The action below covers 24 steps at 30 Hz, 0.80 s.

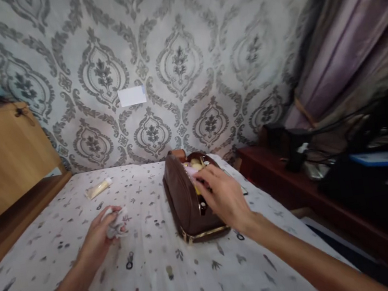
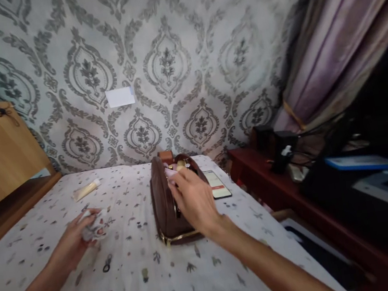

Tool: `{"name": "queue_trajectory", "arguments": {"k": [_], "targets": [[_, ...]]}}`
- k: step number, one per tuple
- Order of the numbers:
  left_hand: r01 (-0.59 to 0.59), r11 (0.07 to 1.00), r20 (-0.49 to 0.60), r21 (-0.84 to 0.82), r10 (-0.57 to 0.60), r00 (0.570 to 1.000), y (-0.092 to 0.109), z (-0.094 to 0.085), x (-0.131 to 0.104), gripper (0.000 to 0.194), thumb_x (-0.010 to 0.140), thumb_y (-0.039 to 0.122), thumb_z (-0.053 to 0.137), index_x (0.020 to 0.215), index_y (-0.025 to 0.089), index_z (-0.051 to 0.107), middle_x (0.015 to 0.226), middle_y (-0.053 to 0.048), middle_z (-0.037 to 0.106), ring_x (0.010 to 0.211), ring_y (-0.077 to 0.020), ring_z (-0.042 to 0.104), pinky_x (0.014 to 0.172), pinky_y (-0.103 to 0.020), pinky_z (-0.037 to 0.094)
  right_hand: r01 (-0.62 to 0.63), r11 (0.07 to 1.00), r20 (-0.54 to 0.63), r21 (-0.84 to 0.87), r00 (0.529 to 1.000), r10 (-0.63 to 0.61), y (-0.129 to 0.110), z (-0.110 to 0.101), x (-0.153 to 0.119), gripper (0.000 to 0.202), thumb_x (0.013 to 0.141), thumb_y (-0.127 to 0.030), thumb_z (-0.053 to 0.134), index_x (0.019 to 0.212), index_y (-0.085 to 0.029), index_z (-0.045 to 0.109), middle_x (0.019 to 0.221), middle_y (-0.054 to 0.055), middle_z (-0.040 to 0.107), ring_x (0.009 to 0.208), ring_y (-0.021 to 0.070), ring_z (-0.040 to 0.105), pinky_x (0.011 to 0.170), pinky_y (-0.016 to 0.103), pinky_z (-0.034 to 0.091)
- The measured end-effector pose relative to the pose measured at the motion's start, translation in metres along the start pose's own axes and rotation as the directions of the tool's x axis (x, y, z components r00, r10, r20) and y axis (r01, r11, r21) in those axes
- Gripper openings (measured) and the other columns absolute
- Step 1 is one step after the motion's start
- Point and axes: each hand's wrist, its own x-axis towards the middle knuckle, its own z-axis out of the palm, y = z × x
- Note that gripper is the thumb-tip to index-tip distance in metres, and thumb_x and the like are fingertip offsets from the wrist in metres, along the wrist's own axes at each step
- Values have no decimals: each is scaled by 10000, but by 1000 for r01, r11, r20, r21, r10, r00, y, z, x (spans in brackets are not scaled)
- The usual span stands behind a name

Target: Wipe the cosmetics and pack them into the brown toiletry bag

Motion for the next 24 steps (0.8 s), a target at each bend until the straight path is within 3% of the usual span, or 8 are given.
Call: {"name": "queue_trajectory", "arguments": {"k": [2, 6, 12, 16, 24], "targets": [[3, 998, -17, -65, -4, 1000, -3, -3, 3, 407, 587, 354, 754, 941, 218, 604, 679, 58, 548, 518, -122, 581, 360, -173, 312, -138, 989, 59, -43, 988, 141, 16, -3, 17, 147, 903, -221, 558, 969, -182, 684, 925, 77, 679, 805, 198, 622, 696, 276, 423], [55, 991, -51, -122, -62, 997, -16, -1, 0, 402, 567, 339, 755, 923, 222, 608, 659, 61, 548, 510, -117, 555, 351, -166, 288, -300, 953, 253, -32, 920, 298, 25, -1, 40, 138, 875, -169, 581, 804, -166, 699, 738, 47, 701, 719, 185, 636, 680, 266, 410], [142, 984, -46, -109, -147, 988, -28, 4, -4, 437, 551, 374, 775, 929, 231, 611, 667, 49, 605, 545, -116, 563, 468, -195, 416, -377, 926, 367, 4, 862, 349, 27, 14, 66, 297, 872, -127, 557, 592, -164, 652, 527, 15, 645, 513, 124, 602, 548, 206, 408], [148, 981, -49, -123, -155, 987, -29, 3, -5, 445, 527, 378, 777, 904, 220, 603, 651, 36, 608, 530, -125, 548, 438, -197, 363, -437, 899, 427, 15, 816, 389, 36, 23, 75, 322, 862, -98, 555, 553, -158, 627, 504, 13, 645, 432, 101, 567, 471, 184, 400], [122, 989, -65, -88, -128, 990, -29, -2, -5, 435, 537, 374, 775, 910, 223, 608, 641, 52, 549, 532, -134, 566, 417, -187, 326, -414, 907, 419, 74, 838, 349, 34, 18, 67, 321, 884, -118, 501, 590, -153, 623, 517, 2, 633, 434, 95, 573, 452, 165, 403]]}}
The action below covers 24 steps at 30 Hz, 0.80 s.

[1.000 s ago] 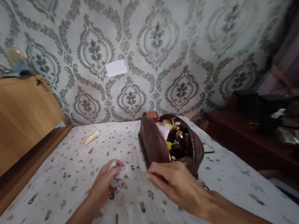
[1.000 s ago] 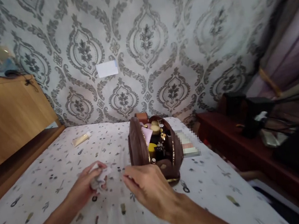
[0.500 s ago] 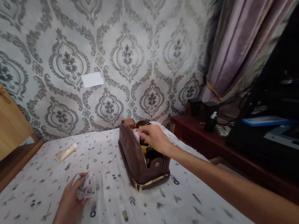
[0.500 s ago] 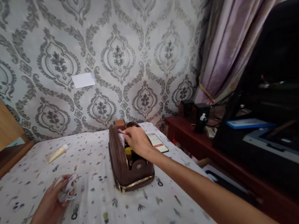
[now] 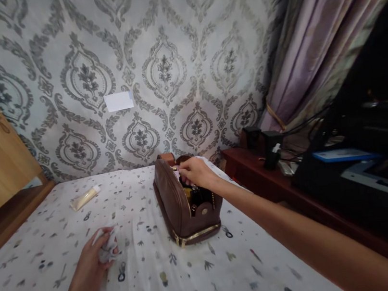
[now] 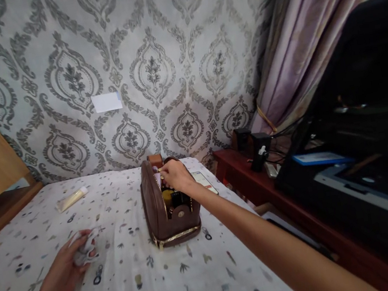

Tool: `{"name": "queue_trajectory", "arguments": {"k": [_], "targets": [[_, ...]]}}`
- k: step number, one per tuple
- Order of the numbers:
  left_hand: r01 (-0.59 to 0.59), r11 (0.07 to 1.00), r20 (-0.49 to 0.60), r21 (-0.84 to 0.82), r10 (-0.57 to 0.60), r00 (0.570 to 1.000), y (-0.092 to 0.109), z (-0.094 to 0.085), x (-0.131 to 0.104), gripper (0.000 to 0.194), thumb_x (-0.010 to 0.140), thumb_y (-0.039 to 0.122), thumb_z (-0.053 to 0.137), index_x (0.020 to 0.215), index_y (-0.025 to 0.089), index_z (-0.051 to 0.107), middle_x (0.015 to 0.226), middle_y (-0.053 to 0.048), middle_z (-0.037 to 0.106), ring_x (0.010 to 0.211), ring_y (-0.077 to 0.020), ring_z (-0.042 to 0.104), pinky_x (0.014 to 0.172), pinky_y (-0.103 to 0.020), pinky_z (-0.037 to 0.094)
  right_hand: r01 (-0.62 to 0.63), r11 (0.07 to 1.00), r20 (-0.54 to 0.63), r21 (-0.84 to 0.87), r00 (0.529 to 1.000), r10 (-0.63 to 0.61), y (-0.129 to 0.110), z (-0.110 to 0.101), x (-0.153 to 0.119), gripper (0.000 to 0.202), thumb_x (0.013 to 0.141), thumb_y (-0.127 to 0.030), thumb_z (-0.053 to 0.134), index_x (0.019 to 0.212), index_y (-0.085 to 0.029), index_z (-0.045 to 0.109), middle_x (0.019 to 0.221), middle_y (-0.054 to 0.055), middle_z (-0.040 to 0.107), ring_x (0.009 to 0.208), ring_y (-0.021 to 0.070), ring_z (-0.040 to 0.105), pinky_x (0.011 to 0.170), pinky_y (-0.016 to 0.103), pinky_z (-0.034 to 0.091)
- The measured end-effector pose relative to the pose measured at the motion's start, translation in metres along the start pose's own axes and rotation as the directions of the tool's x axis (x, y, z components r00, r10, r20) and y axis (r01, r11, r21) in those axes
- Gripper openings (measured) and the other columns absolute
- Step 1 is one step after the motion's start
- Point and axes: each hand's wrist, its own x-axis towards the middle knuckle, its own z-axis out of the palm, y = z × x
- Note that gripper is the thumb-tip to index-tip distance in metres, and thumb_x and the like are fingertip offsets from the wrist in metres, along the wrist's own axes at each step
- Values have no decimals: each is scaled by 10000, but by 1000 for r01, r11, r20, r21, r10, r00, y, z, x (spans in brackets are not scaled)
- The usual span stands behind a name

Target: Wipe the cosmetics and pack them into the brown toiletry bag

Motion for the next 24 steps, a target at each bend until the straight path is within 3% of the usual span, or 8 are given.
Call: {"name": "queue_trajectory", "arguments": {"k": [5, 6, 8, 9, 10, 14, 17, 24], "targets": [[-229, 938, 26, 259, 231, 973, 19, -20, 36, 409, 646, 439, 722, 987, 234, 628, 947, -18, 628, 659, -182, 636, 489, -249, 426, 84, 996, -130, -6, 988, -84, -14, -11, -25, 290, 919, -206, 486, 711, -142, 679, 607, 15, 656, 508, 109, 585, 533, 195, 419], [-325, 868, 50, 376, 331, 942, 26, -26, 48, 372, 698, 449, 670, 999, 235, 626, 976, -35, 634, 709, -213, 653, 510, -269, 444, 128, 992, -164, 2, 978, -126, -18, -10, -34, 268, 923, -222, 489, 774, -147, 698, 628, 12, 661, 528, 114, 586, 550, 202, 421], [-484, 560, 112, 673, 570, 814, 42, -36, 76, 321, 790, 368, 545, 1069, 222, 610, 1036, -69, 658, 784, -245, 654, 658, -331, 504, 303, 952, -232, 36, 929, -287, -25, -1, -55, 236, 925, -258, 514, 855, -157, 715, 615, 3, 650, 557, 128, 584, 564, 213, 419], [-455, 364, 138, 813, 638, 758, 49, -40, 90, 353, 820, 316, 487, 1142, 210, 586, 1108, -93, 659, 881, -267, 652, 786, -370, 511, 375, 924, -222, 72, 909, -352, -28, 6, -66, 248, 940, -267, 504, 874, -161, 718, 611, 1, 644, 565, 130, 586, 577, 216, 426], [-420, 302, 136, 856, 652, 746, 55, -42, 104, 416, 831, 276, 470, 1229, 185, 547, 1209, -129, 633, 1028, -302, 625, 905, -404, 480, 434, 894, -184, 110, 893, -411, -30, 16, -77, 271, 960, -276, 484, 887, -165, 720, 618, 3, 641, 572, 129, 588, 588, 217, 433], [-295, 217, 108, 931, 608, 787, 61, -41, 148, 580, 874, 315, 474, 1396, 73, 397, 1374, -254, 508, 1290, -362, 468, 1042, -442, 379, 598, 770, -6, 223, 790, -613, -34, 63, -114, 364, 1013, -335, 412, 886, -184, 719, 713, 47, 679, 646, 147, 620, 631, 230, 466], [-233, 169, 102, 958, 559, 823, 55, -35, 165, 634, 865, 360, 511, 1396, 36, 388, 1378, -306, 482, 1312, -410, 424, 1047, -497, 347, 593, 760, 84, 266, 771, -631, -33, 92, -129, 374, 1016, -293, 383, 883, -175, 712, 716, 49, 679, 628, 143, 605, 627, 231, 458], [-198, 124, 108, 972, 515, 850, 65, -35, 182, 478, 881, 372, 440, 1250, 83, 531, 1346, -339, 488, 1277, -528, 399, 967, -689, 317, 227, 839, 225, 494, 899, -375, -26, 132, -139, 234, 873, -169, 519, 810, -134, 742, 594, -5, 625, 501, 93, 535, 503, 177, 391]]}}
